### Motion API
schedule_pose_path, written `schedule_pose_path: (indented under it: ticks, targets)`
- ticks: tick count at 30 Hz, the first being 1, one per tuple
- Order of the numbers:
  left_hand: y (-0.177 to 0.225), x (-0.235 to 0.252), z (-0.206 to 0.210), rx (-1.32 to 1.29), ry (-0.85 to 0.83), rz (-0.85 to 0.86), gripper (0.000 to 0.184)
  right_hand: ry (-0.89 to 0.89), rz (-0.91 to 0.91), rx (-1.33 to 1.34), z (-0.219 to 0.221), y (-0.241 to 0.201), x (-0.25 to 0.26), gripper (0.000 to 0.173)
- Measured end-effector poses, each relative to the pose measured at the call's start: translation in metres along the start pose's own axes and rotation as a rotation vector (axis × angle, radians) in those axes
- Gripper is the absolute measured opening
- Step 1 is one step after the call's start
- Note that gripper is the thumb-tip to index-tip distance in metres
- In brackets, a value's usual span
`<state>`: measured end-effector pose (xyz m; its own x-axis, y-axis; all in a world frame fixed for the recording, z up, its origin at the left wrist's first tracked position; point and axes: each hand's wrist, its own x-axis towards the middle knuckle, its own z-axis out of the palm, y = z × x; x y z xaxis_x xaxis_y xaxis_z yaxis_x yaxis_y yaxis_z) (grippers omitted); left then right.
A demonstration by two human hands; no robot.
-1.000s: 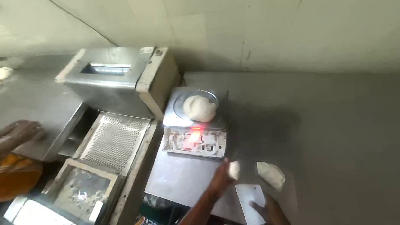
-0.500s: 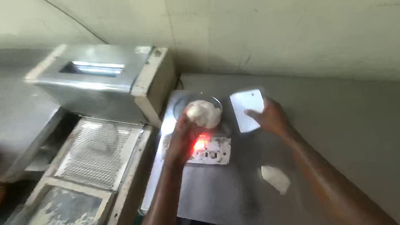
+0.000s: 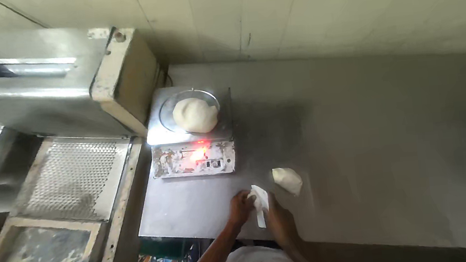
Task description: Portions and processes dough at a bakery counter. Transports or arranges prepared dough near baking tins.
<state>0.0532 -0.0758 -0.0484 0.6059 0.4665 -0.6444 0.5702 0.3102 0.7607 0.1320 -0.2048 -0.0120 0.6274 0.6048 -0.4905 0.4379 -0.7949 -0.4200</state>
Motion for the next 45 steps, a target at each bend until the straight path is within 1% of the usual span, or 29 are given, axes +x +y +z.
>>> schedule_pose_path:
  ticks: [1,3,5,6,8,9,10,11,12,13,14,15,17,19,22,23,24,25,26,27,28,30,32,33,35,37,39,43,45]
  targets:
    - [0.009,-0.001,-0.001,-0.252,0.009,-0.052,0.025,-0.047,0.008,-0.010,-0.007,0.002,-0.003,0.059]
    - [0.047,-0.012,-0.024,-0.670,0.029,-0.076,0.027,-0.172,0.000,-0.036,-0.020,0.012,0.001,0.067]
    - [0.108,-0.031,-0.068,-0.837,0.043,0.107,0.036,-0.250,-0.078,-0.063,-0.038,0.017,0.014,0.073]
    - [0.135,-0.035,-0.093,-0.839,0.074,0.221,0.042,-0.247,-0.125,-0.067,-0.049,0.017,0.024,0.075]
    - [0.177,-0.021,-0.154,-0.646,0.198,0.440,0.056,-0.176,-0.194,-0.055,-0.088,-0.006,0.048,0.073]
    - [0.190,-0.004,-0.187,-0.434,0.294,0.512,0.053,-0.123,-0.218,-0.047,-0.112,-0.026,0.061,0.072]
    - [0.199,0.016,-0.216,-0.188,0.434,0.525,0.048,-0.059,-0.246,-0.029,-0.135,-0.048,0.075,0.071]
    - [0.204,0.036,-0.236,0.039,0.560,0.474,0.046,0.007,-0.270,0.001,-0.155,-0.071,0.089,0.071]
    - [0.208,0.054,-0.244,0.218,0.629,0.383,0.051,0.083,-0.300,0.048,-0.170,-0.096,0.102,0.072]
    - [0.210,0.071,-0.237,0.322,0.644,0.330,0.056,0.144,-0.313,0.087,-0.177,-0.120,0.116,0.072]
    - [0.208,0.082,-0.219,0.342,0.646,0.335,0.060,0.195,-0.300,0.109,-0.175,-0.143,0.133,0.073]
    - [0.204,0.088,-0.194,0.297,0.633,0.375,0.066,0.211,-0.270,0.110,-0.163,-0.167,0.150,0.076]
    - [0.191,0.087,-0.163,0.193,0.596,0.411,0.062,0.191,-0.288,0.111,-0.128,-0.200,0.169,0.083]
    - [0.185,0.079,-0.176,0.235,0.521,0.357,0.059,0.100,-0.387,0.087,-0.118,-0.203,0.172,0.082]
    - [0.200,0.060,-0.219,0.580,0.504,0.282,0.065,-0.027,-0.443,-0.098,-0.144,-0.175,0.145,0.073]
    - [0.203,0.055,-0.227,0.556,0.551,0.303,0.069,-0.016,-0.419,-0.161,-0.152,-0.164,0.127,0.070]
    - [0.204,0.047,-0.230,0.469,0.621,0.356,0.063,0.024,-0.392,-0.191,-0.157,-0.150,0.108,0.067]
    - [0.204,0.038,-0.224,0.350,0.693,0.431,0.051,0.091,-0.367,-0.188,-0.156,-0.133,0.088,0.063]
    - [0.200,0.027,-0.211,0.231,0.714,0.509,0.043,0.135,-0.315,-0.181,-0.151,-0.115,0.071,0.063]
    - [0.191,0.013,-0.191,0.171,0.664,0.562,0.038,0.143,-0.248,-0.163,-0.140,-0.095,0.055,0.064]
    - [0.175,-0.001,-0.166,0.172,0.557,0.565,0.034,0.111,-0.176,-0.160,-0.124,-0.074,0.041,0.065]
    - [0.123,-0.026,-0.106,0.333,0.250,0.411,0.030,-0.038,-0.004,-0.188,-0.069,-0.030,0.019,0.068]
    - [0.052,-0.020,-0.045,0.544,-0.031,0.173,0.039,-0.101,0.086,-0.165,-0.005,0.007,0.005,0.070]
    - [0.020,-0.014,-0.019,0.569,-0.103,0.098,0.043,-0.134,0.112,-0.140,0.012,0.014,-0.002,0.072]
    - [-0.012,-0.011,0.009,0.386,-0.046,0.106,0.036,-0.158,0.110,-0.110,0.021,0.012,-0.011,0.071]
    - [-0.002,-0.010,0.003,0.010,-0.011,0.171,0.030,-0.115,0.029,-0.070,0.015,0.015,-0.011,0.071]
    - [0.034,-0.014,-0.021,-0.278,0.024,0.239,0.031,-0.092,-0.071,-0.057,0.002,0.020,-0.003,0.070]
    - [0.131,-0.045,-0.114,-0.453,0.227,0.449,0.028,-0.010,-0.219,-0.010,-0.054,0.003,0.033,0.067]
    - [0.162,-0.030,-0.167,-0.566,0.334,0.586,0.019,0.071,-0.300,0.019,-0.096,-0.025,0.062,0.063]
